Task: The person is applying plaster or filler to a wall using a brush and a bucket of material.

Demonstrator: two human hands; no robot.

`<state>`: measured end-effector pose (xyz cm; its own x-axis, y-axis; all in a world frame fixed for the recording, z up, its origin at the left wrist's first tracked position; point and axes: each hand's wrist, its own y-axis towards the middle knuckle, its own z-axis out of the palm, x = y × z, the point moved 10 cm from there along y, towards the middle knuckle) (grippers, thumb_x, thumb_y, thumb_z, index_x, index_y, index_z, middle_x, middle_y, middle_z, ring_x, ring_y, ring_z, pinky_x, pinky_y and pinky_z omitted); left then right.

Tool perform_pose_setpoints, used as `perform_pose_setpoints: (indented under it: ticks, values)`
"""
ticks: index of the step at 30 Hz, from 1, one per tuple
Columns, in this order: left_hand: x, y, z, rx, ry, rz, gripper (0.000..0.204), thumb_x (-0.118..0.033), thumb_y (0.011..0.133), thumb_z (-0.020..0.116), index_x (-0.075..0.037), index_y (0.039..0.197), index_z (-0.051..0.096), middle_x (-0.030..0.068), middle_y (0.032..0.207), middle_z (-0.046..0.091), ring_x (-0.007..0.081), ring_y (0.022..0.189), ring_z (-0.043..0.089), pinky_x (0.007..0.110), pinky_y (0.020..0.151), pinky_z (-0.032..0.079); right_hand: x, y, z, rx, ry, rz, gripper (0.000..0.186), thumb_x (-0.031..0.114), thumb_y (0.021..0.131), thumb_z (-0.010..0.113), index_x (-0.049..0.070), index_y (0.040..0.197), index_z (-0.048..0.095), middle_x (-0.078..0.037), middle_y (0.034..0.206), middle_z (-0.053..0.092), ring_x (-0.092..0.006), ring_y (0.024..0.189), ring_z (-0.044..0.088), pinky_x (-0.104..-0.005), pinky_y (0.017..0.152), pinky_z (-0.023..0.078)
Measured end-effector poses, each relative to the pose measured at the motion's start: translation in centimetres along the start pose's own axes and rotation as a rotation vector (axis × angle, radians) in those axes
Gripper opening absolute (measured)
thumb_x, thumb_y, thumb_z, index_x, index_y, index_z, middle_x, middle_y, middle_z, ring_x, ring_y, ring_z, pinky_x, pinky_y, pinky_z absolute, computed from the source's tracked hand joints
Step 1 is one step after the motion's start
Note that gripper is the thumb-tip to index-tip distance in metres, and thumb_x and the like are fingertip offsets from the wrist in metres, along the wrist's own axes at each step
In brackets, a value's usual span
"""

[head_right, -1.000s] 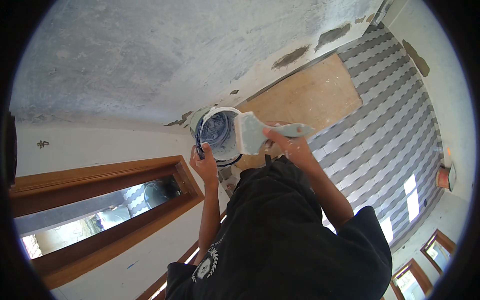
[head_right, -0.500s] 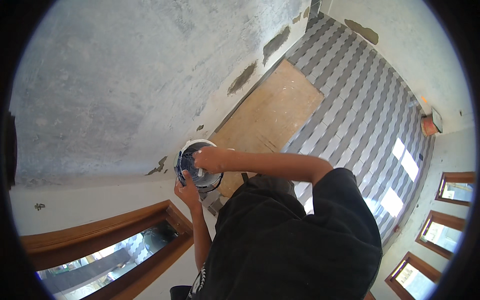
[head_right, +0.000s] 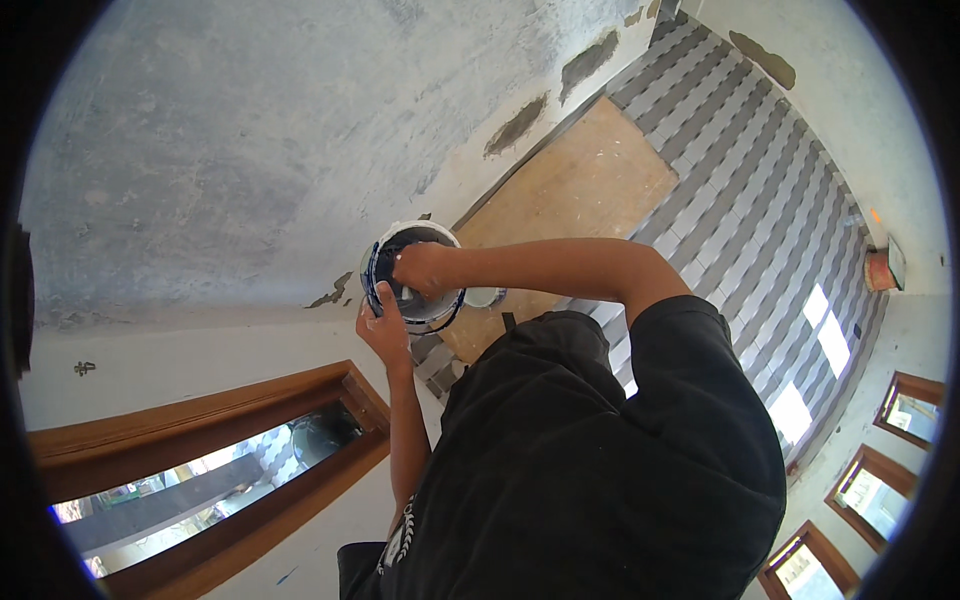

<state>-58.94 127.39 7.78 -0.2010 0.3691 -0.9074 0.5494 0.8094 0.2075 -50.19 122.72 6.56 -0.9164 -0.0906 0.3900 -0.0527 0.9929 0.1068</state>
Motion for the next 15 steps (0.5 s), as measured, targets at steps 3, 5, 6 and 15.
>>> perform_pose_setpoints:
  ticks: [3, 5, 6, 15]
  values:
    - [-0.4, 0.2, -0.2, -0.009, 0.035, 0.065, 0.038, -0.030, 0.091, 0.062, 0.005, 0.077, 0.057, 0.0114, 0.068, 0.058, 0.0210, 0.062, 0.052, 0.035, 0.061, 0.042, -1.6, 0.6, 1.3, 0.085, -0.029, 0.102, 0.035, 0.016, 0.060, 0.073, 0.002, 0.092, 0.068, -0.019, 0.090, 0.067, -0.0342, 0.090, 0.065, -0.0428, 0.078, 0.053]
    - [-0.7, 0.3, 0.0, 0.035, 0.119, 0.095, 0.038, -0.031, 0.093, 0.060, 0.006, 0.083, 0.063, 0.0101, 0.070, 0.061, 0.0153, 0.064, 0.053, 0.034, 0.061, 0.044, -2.1, 0.7, 1.2, 0.046, 0.003, 0.124, 0.032, 0.016, 0.061, 0.072, 0.001, 0.089, 0.068, -0.020, 0.089, 0.067, -0.0344, 0.087, 0.066, -0.0434, 0.077, 0.052]
    - [-0.3, 0.4, 0.0, 0.043, 0.124, 0.095, 0.038, -0.031, 0.093, 0.060, 0.006, 0.083, 0.063, 0.0101, 0.070, 0.061, 0.0153, 0.064, 0.053, 0.034, 0.061, 0.044, -2.3, 0.9, 1.4, 0.043, 0.010, 0.130, 0.032, 0.016, 0.061, 0.072, 0.001, 0.089, 0.068, -0.020, 0.089, 0.067, -0.0344, 0.087, 0.066, -0.0434, 0.077, 0.052]
    - [1.5, -0.3, 0.2, -0.019, 0.164, 0.131, 0.036, -0.027, 0.093, 0.059, 0.008, 0.084, 0.062, 0.0157, 0.075, 0.062, 0.0242, 0.064, 0.056, 0.036, 0.063, 0.044, -4.7, 0.6, 4.7, -0.105, 0.253, 0.317, 0.038, 0.027, 0.064, 0.075, -0.006, 0.081, 0.067, -0.025, 0.084, 0.066, -0.0374, 0.083, 0.065, -0.0428, 0.077, 0.052]
